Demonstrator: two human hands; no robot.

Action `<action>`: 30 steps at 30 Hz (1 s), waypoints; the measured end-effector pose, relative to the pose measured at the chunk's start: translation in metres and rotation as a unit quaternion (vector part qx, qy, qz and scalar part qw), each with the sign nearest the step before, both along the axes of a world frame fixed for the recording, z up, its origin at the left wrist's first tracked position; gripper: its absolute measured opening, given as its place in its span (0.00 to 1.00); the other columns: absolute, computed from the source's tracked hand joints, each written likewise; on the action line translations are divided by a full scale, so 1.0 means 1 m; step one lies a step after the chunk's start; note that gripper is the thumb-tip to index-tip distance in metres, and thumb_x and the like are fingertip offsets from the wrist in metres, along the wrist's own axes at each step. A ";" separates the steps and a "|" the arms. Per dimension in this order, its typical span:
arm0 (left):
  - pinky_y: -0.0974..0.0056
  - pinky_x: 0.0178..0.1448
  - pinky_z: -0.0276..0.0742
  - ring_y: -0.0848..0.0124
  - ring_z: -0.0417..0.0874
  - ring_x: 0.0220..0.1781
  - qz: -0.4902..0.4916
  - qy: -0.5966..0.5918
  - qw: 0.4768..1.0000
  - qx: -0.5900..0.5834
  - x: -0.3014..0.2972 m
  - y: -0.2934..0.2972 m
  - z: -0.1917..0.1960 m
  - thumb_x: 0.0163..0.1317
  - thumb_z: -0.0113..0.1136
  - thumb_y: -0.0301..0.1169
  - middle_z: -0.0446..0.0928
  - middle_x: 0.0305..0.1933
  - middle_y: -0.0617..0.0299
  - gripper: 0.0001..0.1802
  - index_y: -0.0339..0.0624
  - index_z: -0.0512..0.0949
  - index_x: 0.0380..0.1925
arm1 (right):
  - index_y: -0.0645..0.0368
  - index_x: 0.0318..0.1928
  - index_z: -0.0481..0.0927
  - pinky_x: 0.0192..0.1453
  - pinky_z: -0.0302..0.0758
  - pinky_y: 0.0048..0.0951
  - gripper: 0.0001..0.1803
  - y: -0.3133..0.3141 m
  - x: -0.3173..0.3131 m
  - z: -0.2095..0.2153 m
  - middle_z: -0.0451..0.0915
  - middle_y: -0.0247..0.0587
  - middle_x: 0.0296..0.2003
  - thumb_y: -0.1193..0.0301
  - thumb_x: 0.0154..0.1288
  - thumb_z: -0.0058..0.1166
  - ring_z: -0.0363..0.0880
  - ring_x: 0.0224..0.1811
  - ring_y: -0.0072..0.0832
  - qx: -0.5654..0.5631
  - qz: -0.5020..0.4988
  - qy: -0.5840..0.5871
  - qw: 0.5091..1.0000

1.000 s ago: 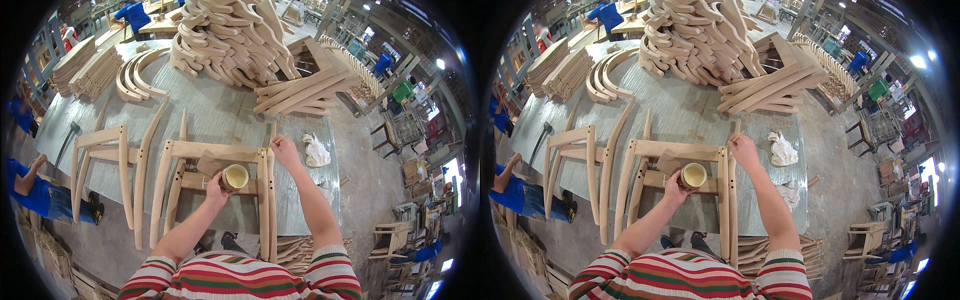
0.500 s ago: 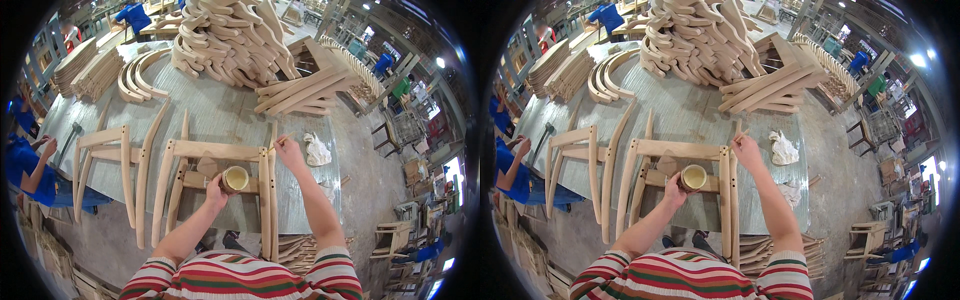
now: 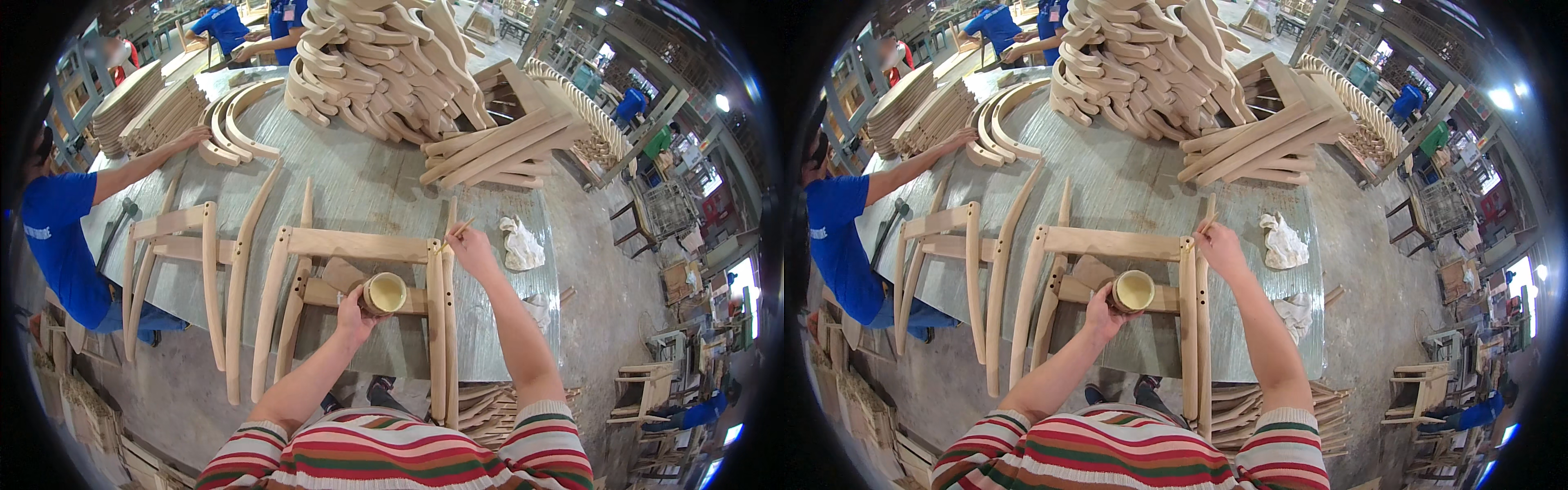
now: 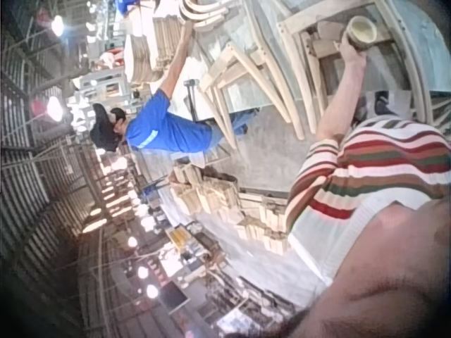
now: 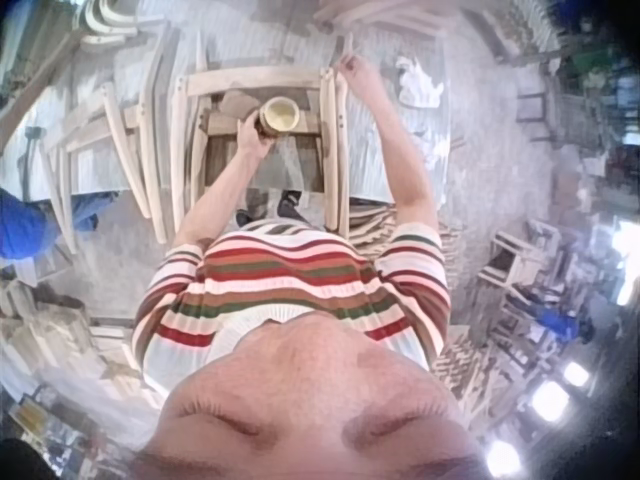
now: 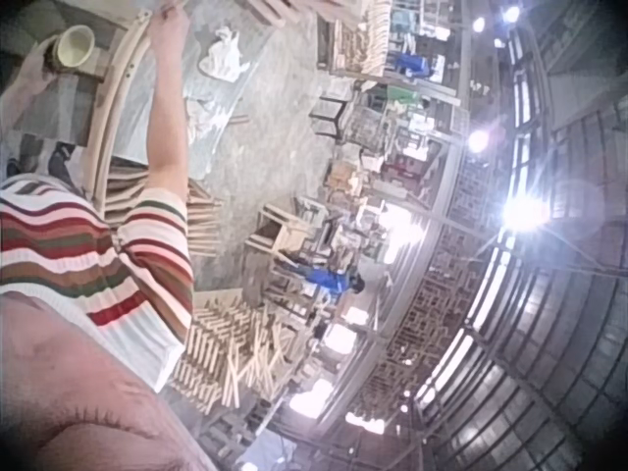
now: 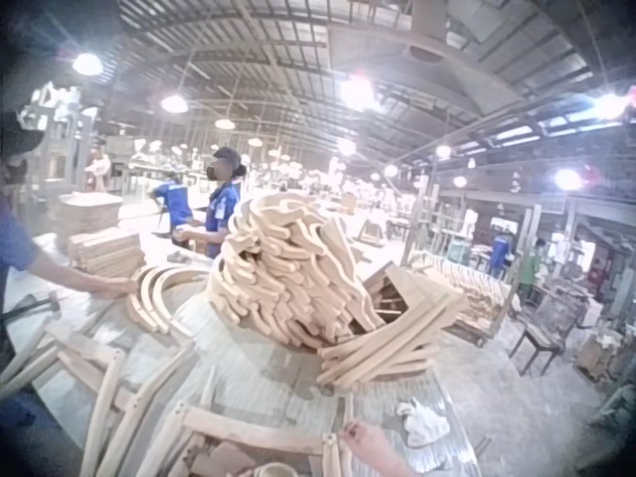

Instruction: The person applies glue to the holes of wooden chair parts using a small brush and a container of glue. They handle curved wooden pieces and chair frames, applying glue to specific areas before stacking the treated pieces on the table.

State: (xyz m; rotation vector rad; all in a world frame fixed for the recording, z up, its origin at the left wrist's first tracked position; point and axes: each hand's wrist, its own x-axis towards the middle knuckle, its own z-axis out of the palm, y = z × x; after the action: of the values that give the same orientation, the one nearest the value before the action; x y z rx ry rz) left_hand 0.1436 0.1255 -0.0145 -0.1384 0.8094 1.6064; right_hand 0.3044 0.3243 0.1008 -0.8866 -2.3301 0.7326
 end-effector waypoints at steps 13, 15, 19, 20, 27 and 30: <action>0.39 0.50 0.74 0.57 0.74 0.54 0.014 0.048 0.999 -0.016 -0.001 0.020 0.016 0.66 0.45 0.39 0.69 0.55 0.57 0.18 0.46 0.64 0.53 | 0.65 0.32 0.75 0.31 0.72 0.33 0.11 -0.003 0.011 -0.009 0.77 0.49 0.23 0.69 0.60 0.56 0.77 0.24 0.39 0.006 -0.079 0.010 0.997; 0.40 0.47 0.77 0.59 0.75 0.53 0.029 0.077 0.996 -0.024 0.000 0.027 0.028 0.66 0.46 0.38 0.70 0.53 0.58 0.17 0.47 0.64 0.53 | 0.64 0.31 0.75 0.31 0.72 0.30 0.11 -0.011 0.015 -0.002 0.78 0.46 0.22 0.68 0.61 0.56 0.77 0.24 0.34 -0.046 -0.102 0.072 0.991; 0.44 0.42 0.81 0.62 0.76 0.51 0.041 0.124 0.991 -0.002 0.001 0.037 0.041 0.67 0.45 0.37 0.71 0.51 0.58 0.16 0.48 0.64 0.52 | 0.63 0.31 0.75 0.32 0.72 0.24 0.11 -0.040 0.025 0.008 0.79 0.38 0.22 0.67 0.63 0.55 0.77 0.25 0.22 -0.142 -0.080 0.218 0.962; 0.44 0.42 0.81 0.62 0.77 0.51 0.040 0.135 0.990 0.007 0.001 0.038 0.042 0.67 0.45 0.37 0.71 0.51 0.59 0.15 0.49 0.64 0.52 | 0.63 0.31 0.75 0.32 0.72 0.23 0.11 -0.048 0.025 0.009 0.80 0.37 0.22 0.67 0.63 0.55 0.77 0.26 0.20 -0.163 -0.069 0.230 0.957; 0.43 0.47 0.79 0.63 0.77 0.51 0.022 0.148 0.988 0.035 0.022 0.043 0.065 0.68 0.43 0.36 0.71 0.51 0.60 0.14 0.49 0.62 0.52 | 0.62 0.31 0.74 0.34 0.74 0.20 0.09 -0.071 0.040 -0.003 0.80 0.39 0.24 0.69 0.63 0.55 0.79 0.27 0.21 -0.292 -0.108 0.261 0.914; 0.43 0.49 0.79 0.62 0.77 0.52 0.004 0.110 0.993 0.052 0.028 0.044 0.068 0.68 0.42 0.36 0.71 0.53 0.59 0.14 0.48 0.62 0.53 | 0.61 0.33 0.74 0.35 0.75 0.20 0.06 -0.070 0.059 -0.022 0.80 0.39 0.24 0.72 0.63 0.54 0.79 0.26 0.23 -0.396 -0.088 0.396 0.824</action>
State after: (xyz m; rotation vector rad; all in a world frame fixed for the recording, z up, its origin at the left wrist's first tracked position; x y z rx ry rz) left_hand 0.1718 0.1695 0.0536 0.1111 0.8909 1.6877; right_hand 0.3638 0.2543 0.0786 -0.8527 -1.1563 1.6564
